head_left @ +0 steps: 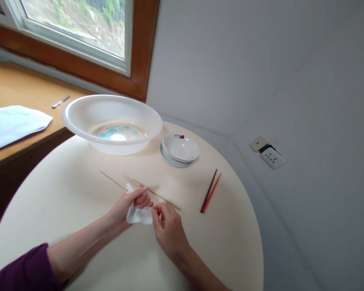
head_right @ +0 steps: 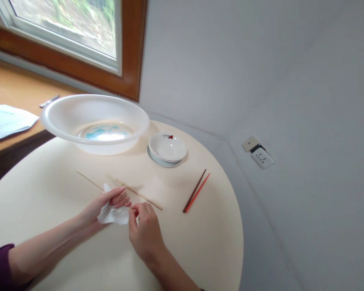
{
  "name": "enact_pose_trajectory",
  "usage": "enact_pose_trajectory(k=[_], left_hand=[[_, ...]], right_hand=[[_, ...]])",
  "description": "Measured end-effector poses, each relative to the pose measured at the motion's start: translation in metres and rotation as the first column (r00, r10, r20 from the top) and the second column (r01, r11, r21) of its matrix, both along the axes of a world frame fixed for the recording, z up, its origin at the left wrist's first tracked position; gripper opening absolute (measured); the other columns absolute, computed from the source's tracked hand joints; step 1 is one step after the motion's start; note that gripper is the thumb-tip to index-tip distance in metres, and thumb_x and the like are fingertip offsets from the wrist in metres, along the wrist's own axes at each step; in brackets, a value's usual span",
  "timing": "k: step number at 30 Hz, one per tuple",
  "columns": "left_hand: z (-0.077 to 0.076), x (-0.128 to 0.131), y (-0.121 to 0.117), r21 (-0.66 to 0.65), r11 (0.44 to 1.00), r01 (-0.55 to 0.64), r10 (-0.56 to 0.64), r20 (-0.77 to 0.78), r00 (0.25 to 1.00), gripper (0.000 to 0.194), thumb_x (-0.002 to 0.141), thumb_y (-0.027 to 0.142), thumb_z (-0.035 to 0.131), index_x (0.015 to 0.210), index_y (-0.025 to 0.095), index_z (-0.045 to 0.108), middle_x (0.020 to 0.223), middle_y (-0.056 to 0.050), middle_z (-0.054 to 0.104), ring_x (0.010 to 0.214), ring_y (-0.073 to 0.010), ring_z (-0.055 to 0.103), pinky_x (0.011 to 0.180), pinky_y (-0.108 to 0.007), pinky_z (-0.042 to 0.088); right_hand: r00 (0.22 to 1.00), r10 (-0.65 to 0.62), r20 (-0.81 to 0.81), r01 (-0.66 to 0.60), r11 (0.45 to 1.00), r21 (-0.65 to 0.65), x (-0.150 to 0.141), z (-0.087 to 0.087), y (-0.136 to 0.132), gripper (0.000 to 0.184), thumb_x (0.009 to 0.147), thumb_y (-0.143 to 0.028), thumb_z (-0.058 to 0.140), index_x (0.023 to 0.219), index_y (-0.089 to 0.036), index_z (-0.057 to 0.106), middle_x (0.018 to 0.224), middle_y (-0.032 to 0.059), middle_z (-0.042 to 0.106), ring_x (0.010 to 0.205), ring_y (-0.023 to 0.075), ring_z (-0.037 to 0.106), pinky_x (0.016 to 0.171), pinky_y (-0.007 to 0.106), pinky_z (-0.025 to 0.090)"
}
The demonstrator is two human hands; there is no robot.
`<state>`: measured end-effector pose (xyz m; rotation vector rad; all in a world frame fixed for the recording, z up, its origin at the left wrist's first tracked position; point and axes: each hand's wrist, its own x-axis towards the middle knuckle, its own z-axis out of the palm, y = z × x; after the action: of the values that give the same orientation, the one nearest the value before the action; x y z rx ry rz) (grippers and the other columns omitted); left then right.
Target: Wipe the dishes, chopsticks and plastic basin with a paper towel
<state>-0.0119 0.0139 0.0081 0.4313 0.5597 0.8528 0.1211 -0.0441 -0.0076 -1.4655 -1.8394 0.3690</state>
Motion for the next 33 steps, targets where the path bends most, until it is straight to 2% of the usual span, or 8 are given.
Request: enact_pose_trajectory(k=[5, 11, 13, 16, 20, 25, 30, 33], left_hand=[[0.002, 0.002, 0.000, -0.054, 0.997, -0.057, 0.057, 0.009, 0.998, 0.048, 0.072, 0.020, 0.064, 0.039, 0.019, 0.029, 0.037, 0.008, 0.023, 0.036, -0.0046, 0.024, 0.040, -0.019, 0.034], [0.008, 0.000, 0.005, -0.063, 0.989, -0.133, 0.129, -0.061, 0.990, 0.046, 0.073, 0.018, 0.062, 0.041, 0.020, 0.028, 0.035, 0.010, 0.021, 0.031, -0.0030, 0.021, 0.032, -0.018, 0.025], [0.012, -0.008, 0.015, -0.051, 0.976, -0.212, 0.207, -0.100, 0.973, 0.043, 0.076, 0.015, 0.057, 0.041, 0.019, 0.031, 0.034, 0.010, 0.022, 0.030, -0.0029, 0.022, 0.031, -0.017, 0.024], [0.018, -0.021, 0.030, -0.068, 0.918, -0.391, 0.381, -0.132, 0.915, 0.040, 0.080, 0.007, 0.047, 0.043, 0.018, 0.034, 0.031, 0.009, 0.024, 0.027, -0.0036, 0.023, 0.030, -0.017, 0.025], [0.021, -0.022, 0.031, -0.146, 0.927, -0.344, 0.331, -0.106, 0.938, 0.041, 0.081, 0.006, 0.045, 0.044, 0.018, 0.033, 0.031, 0.009, 0.024, 0.026, -0.0035, 0.023, 0.029, -0.016, 0.026], [0.018, -0.006, 0.015, -0.234, 0.946, -0.225, 0.221, -0.045, 0.974, 0.043, 0.078, 0.010, 0.052, 0.044, 0.020, 0.028, 0.032, 0.009, 0.023, 0.027, -0.0032, 0.024, 0.028, -0.016, 0.026], [0.012, 0.001, 0.008, -0.271, 0.951, -0.149, 0.156, 0.005, 0.988, 0.046, 0.077, 0.012, 0.053, 0.041, 0.020, 0.026, 0.032, 0.009, 0.021, 0.028, -0.0033, 0.024, 0.029, -0.016, 0.026], [0.009, 0.001, 0.008, -0.269, 0.951, -0.154, 0.165, 0.019, 0.986, 0.045, 0.078, 0.010, 0.051, 0.041, 0.020, 0.028, 0.032, 0.009, 0.022, 0.028, -0.0030, 0.023, 0.029, -0.016, 0.026]], right_hand=[[0.984, 0.097, 0.148, -0.105, 0.994, 0.042, -0.003, -0.001, -0.003, 0.027, 0.089, -0.015, 0.037, 0.067, -0.018, 0.052, 0.066, 0.0042, 0.056, 0.064, 0.0163, 0.052, 0.058, 0.027, 0.040], [0.974, 0.156, 0.165, -0.163, 0.986, 0.028, -0.006, 0.000, -0.007, 0.026, 0.087, -0.012, 0.039, 0.064, -0.019, 0.050, 0.064, 0.0032, 0.056, 0.063, 0.0147, 0.051, 0.057, 0.025, 0.038], [0.977, 0.141, 0.163, -0.147, 0.989, 0.027, -0.002, 0.000, -0.008, 0.028, 0.086, -0.011, 0.040, 0.060, -0.019, 0.046, 0.061, 0.0018, 0.053, 0.060, 0.0136, 0.049, 0.055, 0.025, 0.035], [0.987, 0.081, 0.138, -0.085, 0.996, 0.026, 0.006, 0.003, -0.007, 0.030, 0.086, -0.012, 0.038, 0.057, -0.020, 0.041, 0.056, -0.0004, 0.049, 0.054, 0.0120, 0.045, 0.051, 0.024, 0.032], [0.994, 0.057, 0.096, -0.061, 0.997, 0.036, 0.010, 0.006, -0.003, 0.028, 0.088, -0.013, 0.036, 0.063, -0.020, 0.046, 0.060, 0.0006, 0.052, 0.058, 0.0128, 0.048, 0.054, 0.024, 0.036], [0.992, 0.113, 0.060, -0.109, 0.992, -0.060, -0.003, 0.003, -0.003, 0.018, 0.090, -0.020, 0.042, 0.078, -0.018, 0.055, 0.072, 0.0030, 0.059, 0.068, 0.0142, 0.053, 0.062, 0.025, 0.041], [0.987, 0.134, 0.094, -0.130, 0.991, -0.041, -0.009, -0.001, -0.004, 0.026, 0.091, -0.019, 0.038, 0.068, -0.019, 0.050, 0.067, 0.0020, 0.056, 0.063, 0.0138, 0.050, 0.058, 0.025, 0.039], [0.987, 0.139, 0.080, -0.137, 0.990, -0.022, -0.009, -0.001, -0.003, 0.028, 0.090, -0.018, 0.037, 0.065, -0.020, 0.047, 0.064, 0.0012, 0.054, 0.060, 0.0132, 0.048, 0.055, 0.025, 0.037]])
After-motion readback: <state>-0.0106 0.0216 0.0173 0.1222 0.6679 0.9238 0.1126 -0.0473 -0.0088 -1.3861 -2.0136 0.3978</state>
